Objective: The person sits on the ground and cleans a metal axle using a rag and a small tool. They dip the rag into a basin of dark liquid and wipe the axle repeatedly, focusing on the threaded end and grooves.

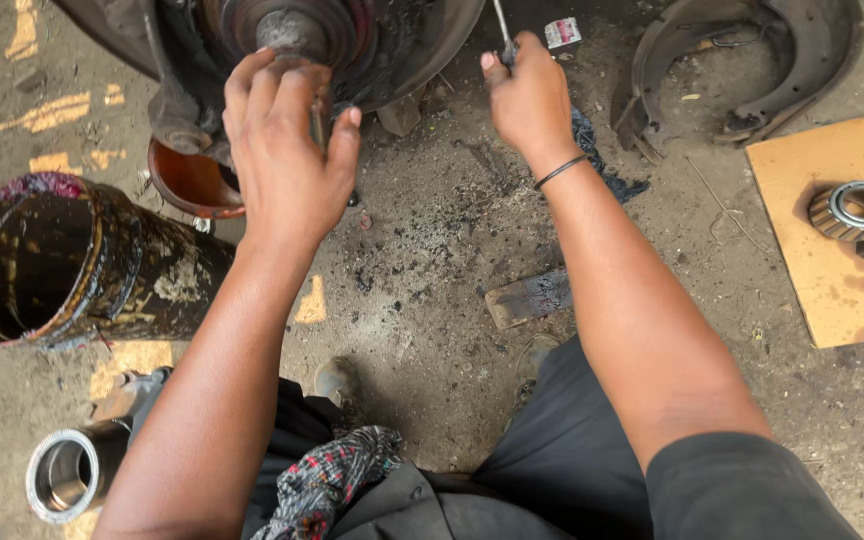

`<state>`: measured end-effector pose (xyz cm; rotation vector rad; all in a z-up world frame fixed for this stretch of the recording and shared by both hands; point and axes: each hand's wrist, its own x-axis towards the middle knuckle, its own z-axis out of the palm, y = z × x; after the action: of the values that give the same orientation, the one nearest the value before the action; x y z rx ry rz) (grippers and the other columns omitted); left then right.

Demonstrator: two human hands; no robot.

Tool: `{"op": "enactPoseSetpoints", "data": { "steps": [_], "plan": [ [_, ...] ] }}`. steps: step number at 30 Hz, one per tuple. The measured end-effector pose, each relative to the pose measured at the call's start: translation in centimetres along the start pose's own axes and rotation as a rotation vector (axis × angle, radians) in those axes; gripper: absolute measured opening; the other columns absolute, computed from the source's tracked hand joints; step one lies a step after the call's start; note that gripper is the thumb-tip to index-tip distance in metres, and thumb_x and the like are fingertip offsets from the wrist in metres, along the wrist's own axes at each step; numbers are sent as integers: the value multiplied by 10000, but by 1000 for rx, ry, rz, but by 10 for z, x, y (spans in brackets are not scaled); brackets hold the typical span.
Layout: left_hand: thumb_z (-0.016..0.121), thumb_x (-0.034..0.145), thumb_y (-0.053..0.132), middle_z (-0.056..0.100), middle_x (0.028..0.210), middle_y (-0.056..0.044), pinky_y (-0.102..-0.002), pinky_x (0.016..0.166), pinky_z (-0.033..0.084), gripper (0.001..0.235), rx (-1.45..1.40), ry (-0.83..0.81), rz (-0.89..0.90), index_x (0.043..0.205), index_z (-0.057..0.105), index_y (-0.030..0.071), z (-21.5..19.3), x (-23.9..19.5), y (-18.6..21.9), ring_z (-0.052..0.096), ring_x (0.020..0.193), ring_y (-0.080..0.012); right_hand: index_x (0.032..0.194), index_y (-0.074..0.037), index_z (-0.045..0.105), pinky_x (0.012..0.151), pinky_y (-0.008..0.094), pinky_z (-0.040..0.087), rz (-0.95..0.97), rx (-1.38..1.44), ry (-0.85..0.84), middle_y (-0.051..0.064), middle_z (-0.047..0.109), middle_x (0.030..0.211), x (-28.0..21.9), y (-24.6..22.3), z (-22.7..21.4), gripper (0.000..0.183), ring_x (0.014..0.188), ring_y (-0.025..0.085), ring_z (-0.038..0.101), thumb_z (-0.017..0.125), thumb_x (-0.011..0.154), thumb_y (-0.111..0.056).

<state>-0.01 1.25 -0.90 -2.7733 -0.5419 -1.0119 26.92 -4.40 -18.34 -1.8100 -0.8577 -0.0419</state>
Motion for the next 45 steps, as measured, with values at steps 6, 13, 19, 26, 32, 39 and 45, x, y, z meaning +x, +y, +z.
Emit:
{"op": "enactPoseSetpoints", "data": {
  "steps": [6, 13, 19, 26, 32, 39, 45],
  "plan": [
    [812, 967, 186, 619, 1215, -165, -535, 1116, 367, 354, 50, -18, -30, 1233, 648, 20, 4, 2, 5, 456, 1375, -393, 1014, -24, 662, 740, 535, 511, 145, -293, -255, 240, 691, 890, -7, -21, -24, 306, 874, 449, 680, 743, 925, -306],
    [793, 919, 143, 621, 1302, -155, -519, 1090, 390, 384, -64, 48, -30, 1264, 656, 49, 6, -4, 4, 452, 1377, -394, 1147, 14, 604, 725, 549, 522, -157, -188, 14, 259, 707, 921, 4, -23, -31, 311, 869, 501, 669, 716, 1019, -246],
    [817, 925, 180, 611, 1271, -171, -512, 1054, 391, 377, -22, 45, -26, 1240, 663, 40, -1, 4, 11, 452, 1362, -406, 1054, 9, 607, 718, 543, 514, -12, -328, -50, 249, 694, 837, -2, -41, -42, 279, 822, 460, 688, 719, 997, -241],
    [817, 934, 187, 622, 1291, -160, -514, 1057, 388, 376, -31, 27, -36, 1241, 662, 33, 5, 3, 7, 456, 1368, -396, 1110, -4, 584, 705, 484, 549, 19, -193, -97, 167, 728, 867, 15, -31, -37, 259, 826, 360, 741, 663, 1026, -236],
    [819, 895, 174, 621, 1297, -177, -522, 1050, 380, 397, -25, 43, -15, 1234, 674, 26, 0, 4, 12, 444, 1371, -409, 1033, 3, 608, 725, 560, 529, -137, -427, -4, 270, 694, 874, 11, -12, -42, 378, 846, 489, 672, 769, 932, -324],
    [809, 936, 171, 628, 1291, -172, -524, 1079, 382, 379, -48, -1, -31, 1252, 670, 16, 2, 2, 8, 445, 1384, -409, 1096, 12, 639, 740, 495, 522, -300, 14, 144, 233, 674, 909, 26, -51, -86, 238, 854, 456, 657, 642, 1152, -219],
    [804, 935, 168, 626, 1299, -179, -528, 1072, 382, 373, -47, 8, -25, 1249, 671, 18, 0, 0, 9, 447, 1380, -417, 1105, 4, 694, 727, 441, 545, -485, 30, 191, 211, 721, 947, 22, -76, -82, 167, 866, 442, 684, 629, 1067, -145]
  ]
}}
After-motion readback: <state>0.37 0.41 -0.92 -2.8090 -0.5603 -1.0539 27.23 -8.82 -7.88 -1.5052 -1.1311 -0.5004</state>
